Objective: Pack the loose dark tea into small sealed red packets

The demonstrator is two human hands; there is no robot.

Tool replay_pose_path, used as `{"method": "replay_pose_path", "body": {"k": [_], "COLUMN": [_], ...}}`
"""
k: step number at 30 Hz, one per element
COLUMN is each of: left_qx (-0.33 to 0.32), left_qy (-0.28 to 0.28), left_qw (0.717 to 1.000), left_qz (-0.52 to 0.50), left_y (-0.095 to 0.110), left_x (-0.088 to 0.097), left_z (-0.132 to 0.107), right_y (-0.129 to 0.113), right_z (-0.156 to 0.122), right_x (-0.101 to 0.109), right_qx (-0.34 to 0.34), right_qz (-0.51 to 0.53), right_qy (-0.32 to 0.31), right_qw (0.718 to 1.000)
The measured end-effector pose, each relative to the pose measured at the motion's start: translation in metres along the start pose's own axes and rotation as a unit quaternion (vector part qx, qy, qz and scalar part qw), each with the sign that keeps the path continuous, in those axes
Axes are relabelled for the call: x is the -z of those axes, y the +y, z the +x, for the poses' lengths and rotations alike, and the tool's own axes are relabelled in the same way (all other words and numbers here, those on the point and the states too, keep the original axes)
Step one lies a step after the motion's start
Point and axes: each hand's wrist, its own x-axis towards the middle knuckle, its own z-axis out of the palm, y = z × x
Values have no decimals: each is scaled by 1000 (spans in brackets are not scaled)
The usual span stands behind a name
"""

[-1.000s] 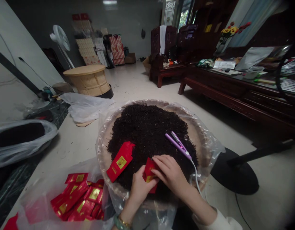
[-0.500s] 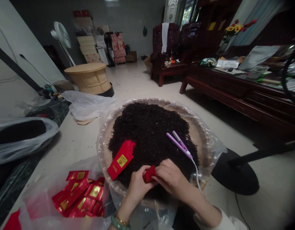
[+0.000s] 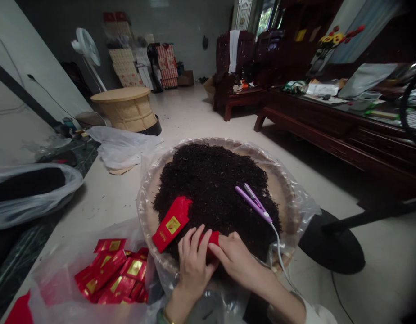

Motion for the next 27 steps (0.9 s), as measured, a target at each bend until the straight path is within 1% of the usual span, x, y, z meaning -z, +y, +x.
{"method": "replay_pose_path", "body": {"k": [2, 4, 6, 7, 8, 10, 11, 12, 13, 14, 15, 17, 18, 19, 20, 22, 24, 25, 27], "left_qx": [3, 3, 4, 13, 28, 66, 83, 94, 101, 109, 116, 132, 137, 140, 141, 142, 152, 160, 171], "left_qy": [22, 36, 45, 49, 52, 52, 53, 54, 54, 55, 55, 54, 54, 55, 56, 61, 65, 66, 64], "left_qw": [1000, 999, 998, 996, 995, 992, 990, 989, 988, 987, 986, 985, 984, 983, 983, 982, 980, 978, 976], "left_qz": [11, -11, -52, -70, -83, -99, -102, -105, -107, -107, -106, -102, -101, -101, -102, -108, -114, -115, -119], "left_y": [1, -1, -6, -9, -11, -16, -18, -20, -21, -22, -23, -24, -24, -24, -24, -24, -24, -23, -23], "left_x": [-2, -4, -5, -4, -3, 0, 2, 3, 5, 6, 6, 6, 6, 7, 7, 7, 7, 7, 7], "left_z": [-3, -6, -7, -6, -6, -4, -3, -2, -2, -1, -1, -2, -2, -2, -1, -1, 0, 0, 1], "right_y": [-9, -16, -15, -12, -7, 6, 14, 21, 27, 31, 33, 30, 26, 22, 18, 15, 20, 26, 38], "right_z": [0, 0, 1, 3, 6, 14, 20, 25, 31, 37, 42, 49, 51, 52, 52, 50, 44, 40, 32], "right_x": [-1, 1, 5, 7, 10, 15, 16, 17, 16, 14, 11, 3, -1, -4, -7, -10, -10, -9, -3], "right_qx": [8, 14, 34, 43, 45, 28, 17, 13, 21, 35, 50, 80, 88, 90, 84, 55, 26, 17, 8], "right_qz": [-8, 5, 56, 98, 141, 199, 197, 168, 117, 54, -10, -123, -166, -200, -228, -257, -246, -224, -146], "right_qy": [10, 2, -26, -37, -35, 16, 56, 90, 94, 72, 32, -51, -74, -81, -75, -47, -20, -6, 20], "right_qw": [1000, 1000, 997, 994, 988, 979, 979, 982, 988, 995, 998, 988, 979, 972, 967, 964, 969, 974, 989]}}
